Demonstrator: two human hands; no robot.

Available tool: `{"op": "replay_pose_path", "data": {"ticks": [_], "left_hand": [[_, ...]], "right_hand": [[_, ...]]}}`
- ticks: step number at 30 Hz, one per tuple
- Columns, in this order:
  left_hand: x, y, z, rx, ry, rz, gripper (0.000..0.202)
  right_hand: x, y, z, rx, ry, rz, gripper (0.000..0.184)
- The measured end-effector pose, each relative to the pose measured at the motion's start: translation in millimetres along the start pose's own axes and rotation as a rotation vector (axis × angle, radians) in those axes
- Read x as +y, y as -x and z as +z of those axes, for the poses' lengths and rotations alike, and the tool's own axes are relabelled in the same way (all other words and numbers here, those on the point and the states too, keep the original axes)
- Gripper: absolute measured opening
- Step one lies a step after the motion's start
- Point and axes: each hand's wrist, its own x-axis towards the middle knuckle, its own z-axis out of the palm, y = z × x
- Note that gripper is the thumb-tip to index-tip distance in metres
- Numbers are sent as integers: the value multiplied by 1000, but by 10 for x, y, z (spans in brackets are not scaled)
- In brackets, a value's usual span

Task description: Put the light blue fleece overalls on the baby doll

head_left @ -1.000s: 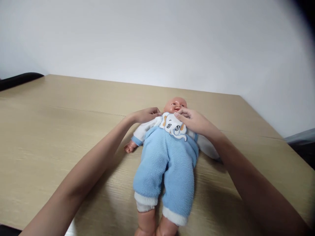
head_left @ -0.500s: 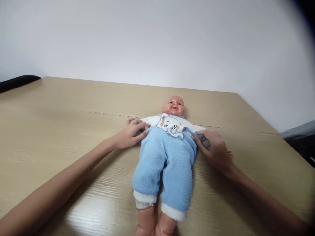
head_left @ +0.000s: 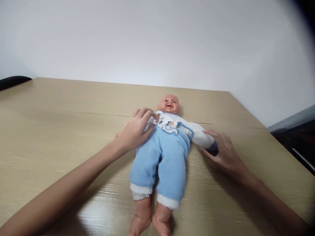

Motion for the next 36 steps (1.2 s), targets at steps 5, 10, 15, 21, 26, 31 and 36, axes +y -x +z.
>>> {"op": "replay_pose_path", "data": {"ticks": [5,10,15,21,26,31,36], "left_hand": [[326,-550,364,-166,48,148,22],[368,-854,720,-320,-55,69,19],[325,-754,753,-68,166,241,24],[297,-626,724,129,153,412,25],[275,-590,711,311,151,520,16],[264,-671,735,212,404,320,8],[254,-721,804,30,313,-15,26]], "right_hand": [[249,231,-72,-26,-176,244,57],[167,114,-77,153,-502,426,72],[22,-313,12,351,-856,427,71],[-230,-772,316,221,-959,215,67],[-373,-721,459,102,-781,4,36],[-494,-542,379,107,-653,-110,18],[-674,-531,435,113,-1090,241,18]]}}
